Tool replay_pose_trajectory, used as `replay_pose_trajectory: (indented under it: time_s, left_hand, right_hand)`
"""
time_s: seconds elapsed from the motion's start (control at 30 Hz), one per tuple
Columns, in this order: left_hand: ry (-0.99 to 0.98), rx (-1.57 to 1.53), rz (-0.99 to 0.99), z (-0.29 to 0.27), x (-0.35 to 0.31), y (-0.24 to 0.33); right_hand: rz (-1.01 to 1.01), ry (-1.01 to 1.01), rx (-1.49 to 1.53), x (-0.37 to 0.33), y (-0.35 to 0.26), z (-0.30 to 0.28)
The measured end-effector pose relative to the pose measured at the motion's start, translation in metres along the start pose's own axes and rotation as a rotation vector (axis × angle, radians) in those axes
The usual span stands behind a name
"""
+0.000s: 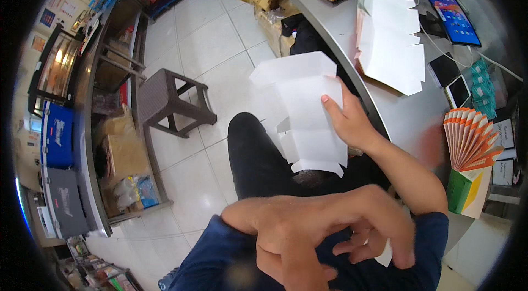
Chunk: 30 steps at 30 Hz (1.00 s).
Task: The person sits at a counter and repeatedly folds flat paperboard pieces into small rectangular boxes. They fold the sides, tuck flaps, and stack the finished boxes on the counter. The person handles each box one at a time and places completed units into a growing stack.
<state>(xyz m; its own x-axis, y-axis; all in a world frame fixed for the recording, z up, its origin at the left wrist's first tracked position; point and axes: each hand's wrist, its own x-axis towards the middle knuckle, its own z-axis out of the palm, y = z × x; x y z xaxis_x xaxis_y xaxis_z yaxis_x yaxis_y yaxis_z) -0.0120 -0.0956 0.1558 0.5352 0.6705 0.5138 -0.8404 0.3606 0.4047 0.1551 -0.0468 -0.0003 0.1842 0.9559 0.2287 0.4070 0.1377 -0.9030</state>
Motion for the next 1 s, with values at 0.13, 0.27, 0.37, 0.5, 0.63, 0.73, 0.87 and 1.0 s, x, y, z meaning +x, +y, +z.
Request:
replay_pose_trajectory:
  time_s: [0.13, 0.27, 0.37, 0.5, 0.63, 0.73, 0.87, 1.0]
  left_hand:
    - [-0.033, -0.119, 0.360, 0.017, 0.018, -0.026]
    - [-0.380, -0.139, 0.346, -0.020, 0.020, -0.029]
    - [-0.222, -0.049, 0.219, -0.011, 0.007, -0.014]
    - [-0.221, -0.221, 0.647, -0.008, 0.026, -0.055]
    - [-0.239, -0.302, 0.512, 0.000, 0.025, -0.051]
    - [-0.437, -0.087, 0.105, -0.029, 0.020, -0.008]
    - [-0.242, -0.216, 0.348, -0.007, 0.021, -0.031]
    - [-0.541, -0.220, 0.460, -0.024, 0.046, -0.050]
  right_hand:
    - [0.050, -0.035, 0.034, 0.002, -0.010, -0.001]
    - [0.073, -0.019, 0.023, -0.001, -0.011, -0.005]
    - [0.076, -0.012, 0.021, 0.003, -0.009, -0.003]
    - [0.076, 0.009, 0.045, 0.003, -0.010, -0.005]
    - [0.126, 0.029, 0.091, 0.000, -0.010, -0.005]
    - [0.095, 0.016, 0.091, 0.007, -0.009, 0.000]
    - [0.151, -0.012, 0.105, 0.003, -0.011, -0.005]
    - [0.153, 0.030, 0.095, 0.001, -0.009, -0.005]
